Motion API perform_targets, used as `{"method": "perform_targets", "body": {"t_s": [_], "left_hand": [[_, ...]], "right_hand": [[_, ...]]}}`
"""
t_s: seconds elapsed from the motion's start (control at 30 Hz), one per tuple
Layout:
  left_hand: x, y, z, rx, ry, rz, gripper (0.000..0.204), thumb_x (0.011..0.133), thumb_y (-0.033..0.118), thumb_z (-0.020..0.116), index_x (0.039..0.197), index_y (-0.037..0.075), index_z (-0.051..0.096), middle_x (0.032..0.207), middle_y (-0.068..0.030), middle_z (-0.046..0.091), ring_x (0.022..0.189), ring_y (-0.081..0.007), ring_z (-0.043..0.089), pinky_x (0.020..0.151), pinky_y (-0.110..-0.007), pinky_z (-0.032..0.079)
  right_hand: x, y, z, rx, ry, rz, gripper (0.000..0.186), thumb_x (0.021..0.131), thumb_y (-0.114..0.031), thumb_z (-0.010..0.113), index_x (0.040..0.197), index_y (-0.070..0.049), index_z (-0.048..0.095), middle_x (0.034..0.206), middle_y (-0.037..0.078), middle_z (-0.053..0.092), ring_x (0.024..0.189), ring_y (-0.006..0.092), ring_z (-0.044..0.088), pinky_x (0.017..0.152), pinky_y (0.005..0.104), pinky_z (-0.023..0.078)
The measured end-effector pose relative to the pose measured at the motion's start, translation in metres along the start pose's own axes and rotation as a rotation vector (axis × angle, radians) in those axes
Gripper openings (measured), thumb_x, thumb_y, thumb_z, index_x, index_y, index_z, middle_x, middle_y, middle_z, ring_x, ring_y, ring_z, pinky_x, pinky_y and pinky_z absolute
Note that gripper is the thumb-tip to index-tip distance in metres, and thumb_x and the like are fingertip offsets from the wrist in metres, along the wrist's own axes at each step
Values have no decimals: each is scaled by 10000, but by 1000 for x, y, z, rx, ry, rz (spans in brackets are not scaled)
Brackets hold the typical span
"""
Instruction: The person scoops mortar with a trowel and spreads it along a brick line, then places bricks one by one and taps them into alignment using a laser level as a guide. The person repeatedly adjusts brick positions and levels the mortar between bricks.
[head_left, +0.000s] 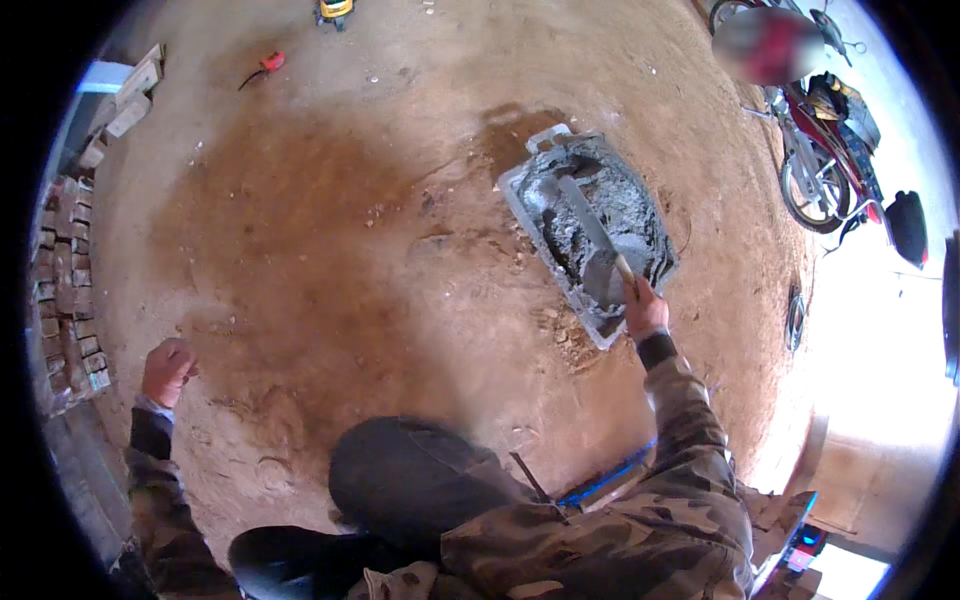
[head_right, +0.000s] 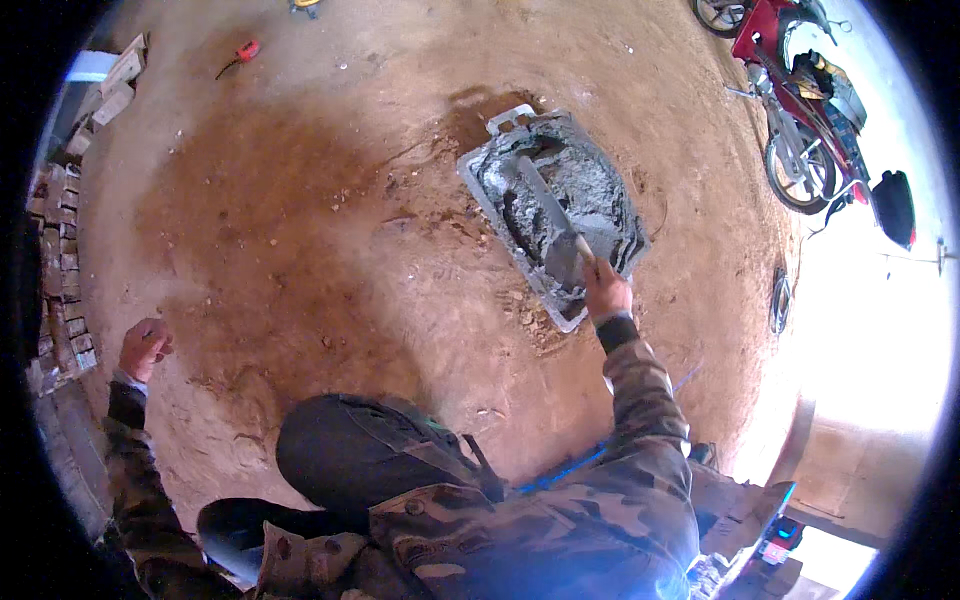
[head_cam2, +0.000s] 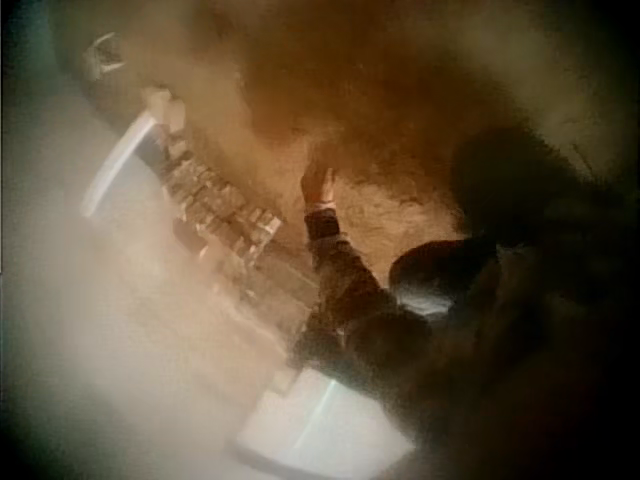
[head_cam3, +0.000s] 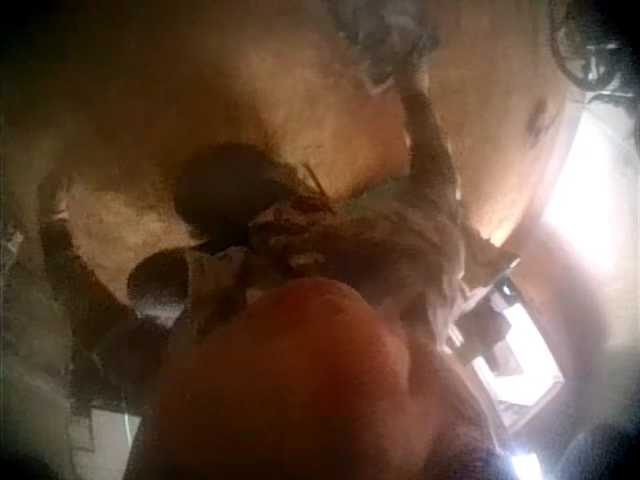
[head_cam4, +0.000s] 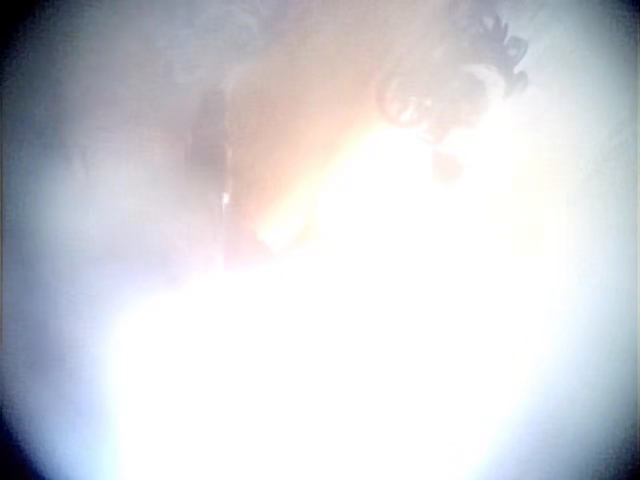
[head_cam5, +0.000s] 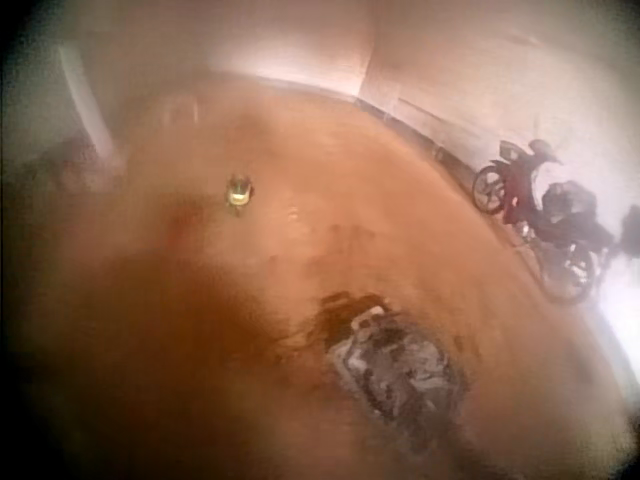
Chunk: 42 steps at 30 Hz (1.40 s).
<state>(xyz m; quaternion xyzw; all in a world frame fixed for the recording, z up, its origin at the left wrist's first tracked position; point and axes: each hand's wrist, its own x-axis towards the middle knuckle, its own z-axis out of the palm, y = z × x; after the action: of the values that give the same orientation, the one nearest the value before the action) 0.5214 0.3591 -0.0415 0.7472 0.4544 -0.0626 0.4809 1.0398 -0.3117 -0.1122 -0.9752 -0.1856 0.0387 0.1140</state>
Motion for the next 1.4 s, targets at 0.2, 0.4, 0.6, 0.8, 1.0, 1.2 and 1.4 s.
{"method": "perform_targets", "body": {"t_s": [0.2, 0.4, 0.6, 0.8, 1.0, 1.2, 1.4], "left_hand": [[-4, 6, 94, 23, -20, 216, 350, 912, 265, 648, 1113, -21, 631, 786, -48, 646, 673, -118, 601, 592, -271, 490], [-104, -44, 92, 137, -50, 1, 384, 895, 263, 657, 1114, -51, 630, 902, -114, 685, 742, -185, 659, 666, -316, 518], [-182, -1, 83, 46, 103, -60, 353, 909, 212, 624, 1135, -59, 620, 903, -131, 688, 758, -182, 675, 652, -290, 518], [-231, -1, 87, -204, 167, -250, 366, 925, 214, 610, 1168, -58, 601, 944, -134, 691, 788, -183, 679, 667, -268, 517], [-217, 5, 98, -89, 65, -85, 355, 917, 183, 627, 1160, -73, 596, 944, -130, 687, 786, -184, 671, 717, -280, 528], [-233, 10, 94, -137, 95, -189, 332, 911, 146, 623, 1153, -81, 596, 954, -136, 683, 843, -172, 658, 749, -294, 538], [-237, 42, 108, -108, 66, -39, 318, 898, 118, 616, 1153, -72, 592, 982, -150, 689, 871, -179, 666, 766, -303, 535]], "right_hand": [[14, 66, 29, -237, -100, -126, 249, 981, -373, 497, 1117, -185, 588, 940, 182, 691, 850, 437, 653, 677, 533, 505], [18, 77, 7, -308, -112, -181, 242, 953, -295, 520, 1154, -177, 585, 879, 176, 675, 793, 441, 641, 637, 526, 511], [40, 80, 87, -178, 43, -457, 175, 897, -273, 594, 989, -130, 634, 713, 167, 635, 642, 389, 630, 557, 516, 491], [59, -4, 45, 776, -589, 381, 428, 961, -433, 595, 738, -68, 591, 575, 36, 540, 401, 163, 472, 358, 327, 342], [58, -10, 27, 890, -707, 471, 443, 957, -485, 591, 746, -97, 555, 551, -20, 477, 377, 89, 381, 341, 251, 243], [45, 0, 29, 964, -695, 445, 485, 926, -552, 609, 777, -93, 563, 560, -18, 480, 386, 83, 389, 350, 241, 272], [52, -2, 5, 994, -598, 394, 534, 899, -599, 619, 860, -68, 578, 562, -8, 483, 388, 87, 406, 348, 243, 299]]}}
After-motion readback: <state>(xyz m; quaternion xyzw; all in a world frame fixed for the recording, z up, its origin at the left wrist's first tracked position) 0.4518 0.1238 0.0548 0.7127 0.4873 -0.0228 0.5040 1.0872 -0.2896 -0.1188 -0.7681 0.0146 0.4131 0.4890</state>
